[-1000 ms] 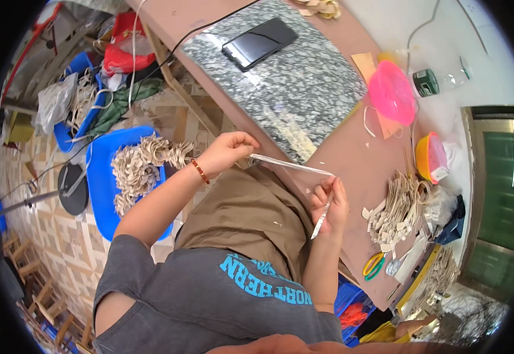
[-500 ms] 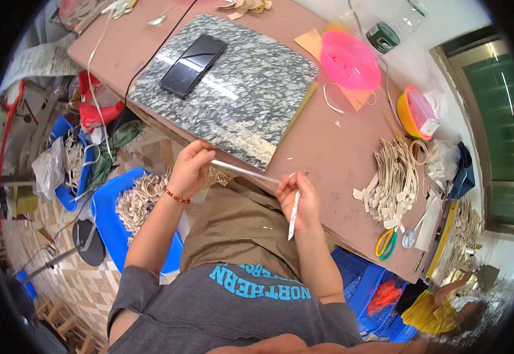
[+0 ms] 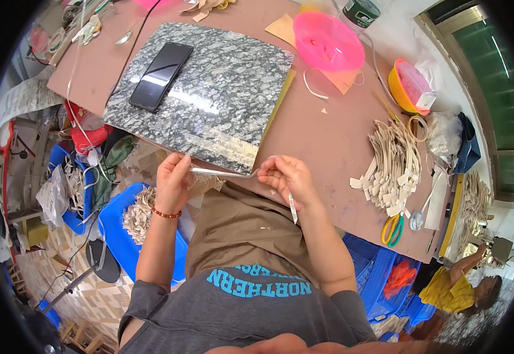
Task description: The person sits at a workbench and repeatedly picks up beige fabric straps, folds them, and cuts them into smaller pieces using yellow-handled scissors. The cut pieces are placed into a blue basket on the table. The workspace is cluttered with piles of straps and other materials.
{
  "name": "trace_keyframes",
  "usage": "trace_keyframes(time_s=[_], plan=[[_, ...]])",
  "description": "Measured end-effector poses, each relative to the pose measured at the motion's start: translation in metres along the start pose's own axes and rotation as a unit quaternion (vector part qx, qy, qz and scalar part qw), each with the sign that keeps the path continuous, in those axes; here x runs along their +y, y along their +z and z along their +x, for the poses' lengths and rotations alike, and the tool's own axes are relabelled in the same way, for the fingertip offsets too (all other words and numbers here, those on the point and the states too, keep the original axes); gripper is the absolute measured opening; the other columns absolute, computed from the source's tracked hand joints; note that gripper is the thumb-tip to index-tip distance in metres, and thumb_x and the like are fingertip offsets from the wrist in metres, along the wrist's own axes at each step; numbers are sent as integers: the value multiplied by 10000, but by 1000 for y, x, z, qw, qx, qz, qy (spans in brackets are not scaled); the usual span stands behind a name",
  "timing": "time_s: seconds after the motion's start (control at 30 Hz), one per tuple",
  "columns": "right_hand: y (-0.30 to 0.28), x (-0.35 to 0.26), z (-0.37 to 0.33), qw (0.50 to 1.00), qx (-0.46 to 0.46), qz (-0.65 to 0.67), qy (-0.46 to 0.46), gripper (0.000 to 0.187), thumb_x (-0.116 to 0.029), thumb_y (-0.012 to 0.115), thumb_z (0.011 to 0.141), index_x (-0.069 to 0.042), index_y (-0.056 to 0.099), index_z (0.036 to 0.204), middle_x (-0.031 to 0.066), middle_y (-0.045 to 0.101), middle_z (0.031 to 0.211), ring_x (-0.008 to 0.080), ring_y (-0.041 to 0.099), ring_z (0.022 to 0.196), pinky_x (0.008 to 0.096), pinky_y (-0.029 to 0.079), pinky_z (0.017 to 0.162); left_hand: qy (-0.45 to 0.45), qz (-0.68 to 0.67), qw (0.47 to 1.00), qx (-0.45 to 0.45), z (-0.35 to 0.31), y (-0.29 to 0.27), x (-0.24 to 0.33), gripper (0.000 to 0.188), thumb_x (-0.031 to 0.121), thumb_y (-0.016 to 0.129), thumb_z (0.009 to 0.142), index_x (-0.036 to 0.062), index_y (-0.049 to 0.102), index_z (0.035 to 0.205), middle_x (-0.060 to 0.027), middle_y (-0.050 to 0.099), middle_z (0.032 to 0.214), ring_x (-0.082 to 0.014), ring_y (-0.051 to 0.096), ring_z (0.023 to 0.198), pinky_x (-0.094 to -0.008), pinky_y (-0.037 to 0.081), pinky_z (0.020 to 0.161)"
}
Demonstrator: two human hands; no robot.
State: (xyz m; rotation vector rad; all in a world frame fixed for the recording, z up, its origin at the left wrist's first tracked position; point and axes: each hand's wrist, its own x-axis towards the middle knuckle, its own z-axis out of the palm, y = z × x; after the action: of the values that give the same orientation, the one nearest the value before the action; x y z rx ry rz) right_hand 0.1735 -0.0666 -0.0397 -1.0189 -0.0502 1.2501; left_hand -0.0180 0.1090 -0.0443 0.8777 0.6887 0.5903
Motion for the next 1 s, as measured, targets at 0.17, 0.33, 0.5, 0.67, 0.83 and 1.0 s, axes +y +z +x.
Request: trace_keyframes(time_s=[0.17,0.33,0.5,0.67,0.83,1.0], plan=[[5,-5,9,998,27,24,-50,271,-171,439,958,63,566,908,155,604,913,222,617,858,319,524,800,24,41,999,-21,6,-9,-3,155,155,587,892,67,530,777,71,409,586,-15,288,462,-203,208,428],[10,-8,25,995,36,47,-86,271,-166,464,947,84,567,962,171,607,942,236,616,895,328,520,834,14,78,997,2,6,-14,-11,172,168,592,892,70,526,767,71,420,585,-11,299,467,-206,208,422],[6,-11,22,995,24,48,-90,249,-176,480,945,55,559,997,124,597,949,187,599,890,300,518,821,26,178,983,37,12,-16,-15,203,179,602,889,81,520,732,75,427,593,-9,324,492,-202,222,430],[-13,-6,8,966,97,-74,-229,207,-139,519,924,33,558,1032,91,579,1015,161,579,952,300,484,844,122,316,940,20,10,-24,-26,203,180,556,919,34,524,781,7,519,724,-52,482,669,-203,409,597],[-51,-5,-91,826,252,-317,-392,147,-62,570,849,-17,566,989,87,594,939,150,584,835,265,474,721,205,380,901,42,-11,-21,-44,89,59,577,876,0,534,926,-23,540,830,-102,505,757,-237,431,710],[-138,-20,-211,588,527,-513,-337,97,-69,594,820,-14,589,900,113,609,848,226,608,727,300,484,637,358,312,880,14,-50,41,-37,125,-28,552,838,-1,542,959,-59,533,956,-141,502,836,-268,414,765]])
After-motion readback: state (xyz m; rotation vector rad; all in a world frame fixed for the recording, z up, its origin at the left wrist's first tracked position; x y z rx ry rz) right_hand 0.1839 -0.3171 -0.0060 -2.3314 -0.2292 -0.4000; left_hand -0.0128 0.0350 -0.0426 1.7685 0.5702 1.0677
